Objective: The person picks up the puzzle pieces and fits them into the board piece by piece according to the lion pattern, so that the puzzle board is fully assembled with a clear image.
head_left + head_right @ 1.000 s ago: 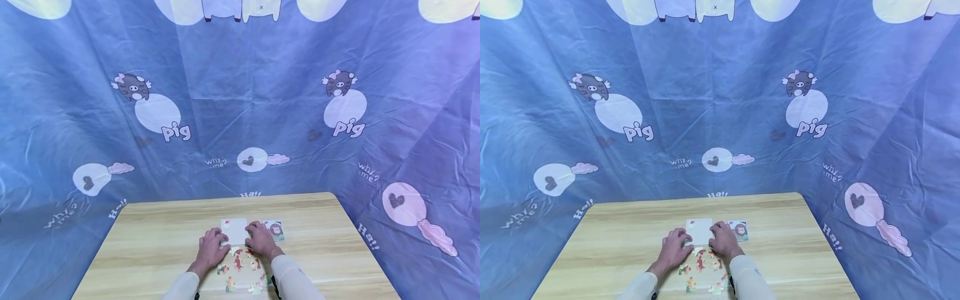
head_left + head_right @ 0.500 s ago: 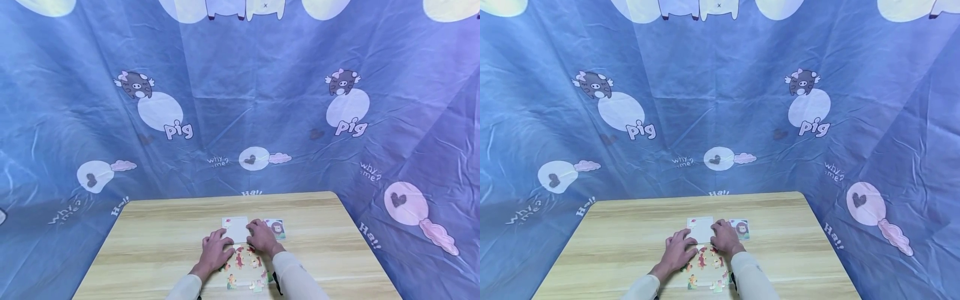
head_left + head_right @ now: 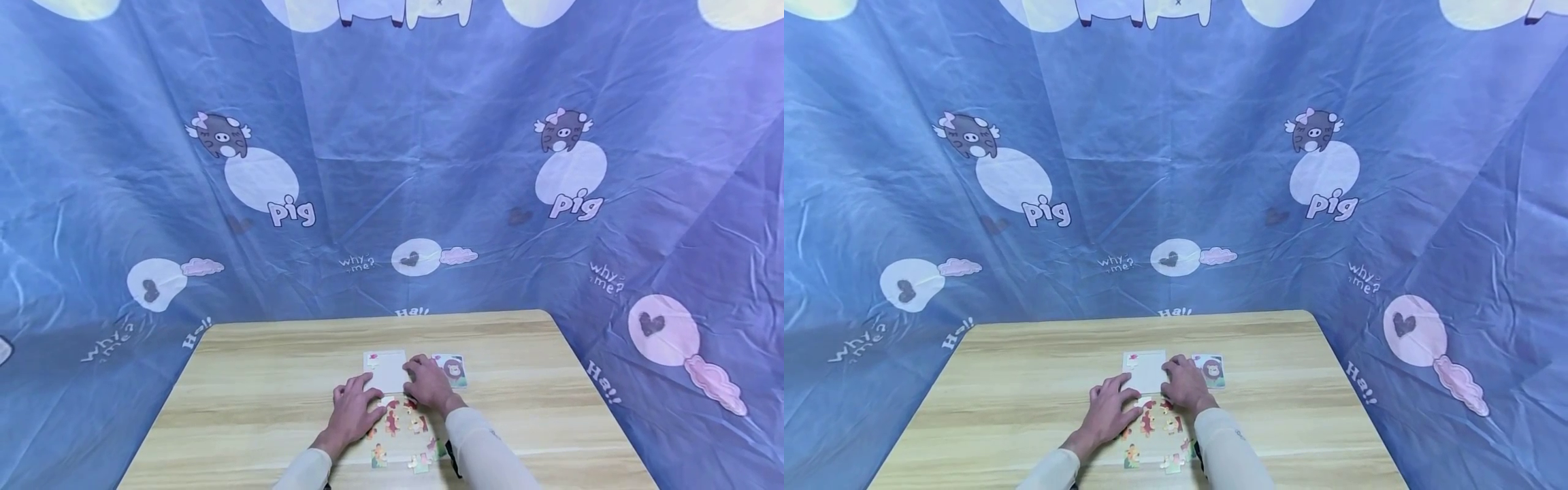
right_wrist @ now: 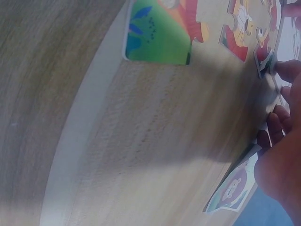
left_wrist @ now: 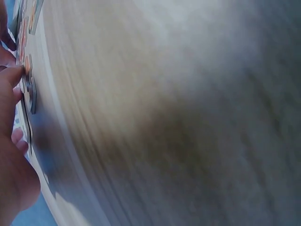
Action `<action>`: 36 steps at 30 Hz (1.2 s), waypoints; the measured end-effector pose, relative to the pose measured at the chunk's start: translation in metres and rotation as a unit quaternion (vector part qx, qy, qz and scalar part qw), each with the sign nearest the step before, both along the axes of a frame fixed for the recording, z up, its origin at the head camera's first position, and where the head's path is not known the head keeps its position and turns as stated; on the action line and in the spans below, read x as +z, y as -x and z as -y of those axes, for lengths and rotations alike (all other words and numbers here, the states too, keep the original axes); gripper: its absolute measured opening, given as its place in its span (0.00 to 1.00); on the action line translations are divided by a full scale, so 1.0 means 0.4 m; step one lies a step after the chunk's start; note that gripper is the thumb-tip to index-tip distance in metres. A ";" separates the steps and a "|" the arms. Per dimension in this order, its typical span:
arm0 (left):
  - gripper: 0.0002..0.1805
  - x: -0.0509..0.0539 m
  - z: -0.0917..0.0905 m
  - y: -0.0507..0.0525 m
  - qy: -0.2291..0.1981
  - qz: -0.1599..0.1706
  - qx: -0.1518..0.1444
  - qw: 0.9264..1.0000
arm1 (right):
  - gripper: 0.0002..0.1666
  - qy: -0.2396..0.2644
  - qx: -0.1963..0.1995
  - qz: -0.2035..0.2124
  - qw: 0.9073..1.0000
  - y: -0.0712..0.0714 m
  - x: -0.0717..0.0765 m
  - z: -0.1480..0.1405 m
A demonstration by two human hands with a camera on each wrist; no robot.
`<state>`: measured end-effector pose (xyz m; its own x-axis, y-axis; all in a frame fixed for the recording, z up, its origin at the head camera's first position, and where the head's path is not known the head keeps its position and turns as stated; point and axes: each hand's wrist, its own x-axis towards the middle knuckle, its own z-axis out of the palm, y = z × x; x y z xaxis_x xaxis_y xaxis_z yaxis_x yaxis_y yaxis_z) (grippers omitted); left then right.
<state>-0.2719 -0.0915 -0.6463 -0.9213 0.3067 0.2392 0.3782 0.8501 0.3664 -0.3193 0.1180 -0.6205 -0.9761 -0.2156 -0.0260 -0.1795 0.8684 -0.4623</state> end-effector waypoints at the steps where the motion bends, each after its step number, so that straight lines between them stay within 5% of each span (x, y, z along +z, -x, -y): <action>1: 0.16 0.001 0.001 0.000 0.001 0.003 -0.001 1.000 | 0.27 0.001 -0.001 0.001 1.000 -0.001 0.002 0.001; 22: 0.15 0.010 0.007 -0.003 -0.014 0.019 -0.004 1.000 | 0.27 -0.001 0.000 -0.011 1.000 0.000 0.005 0.005; 36: 0.14 -0.012 -0.002 -0.002 -0.043 -0.017 -0.014 0.999 | 0.27 0.001 -0.006 -0.010 1.000 0.004 -0.014 0.001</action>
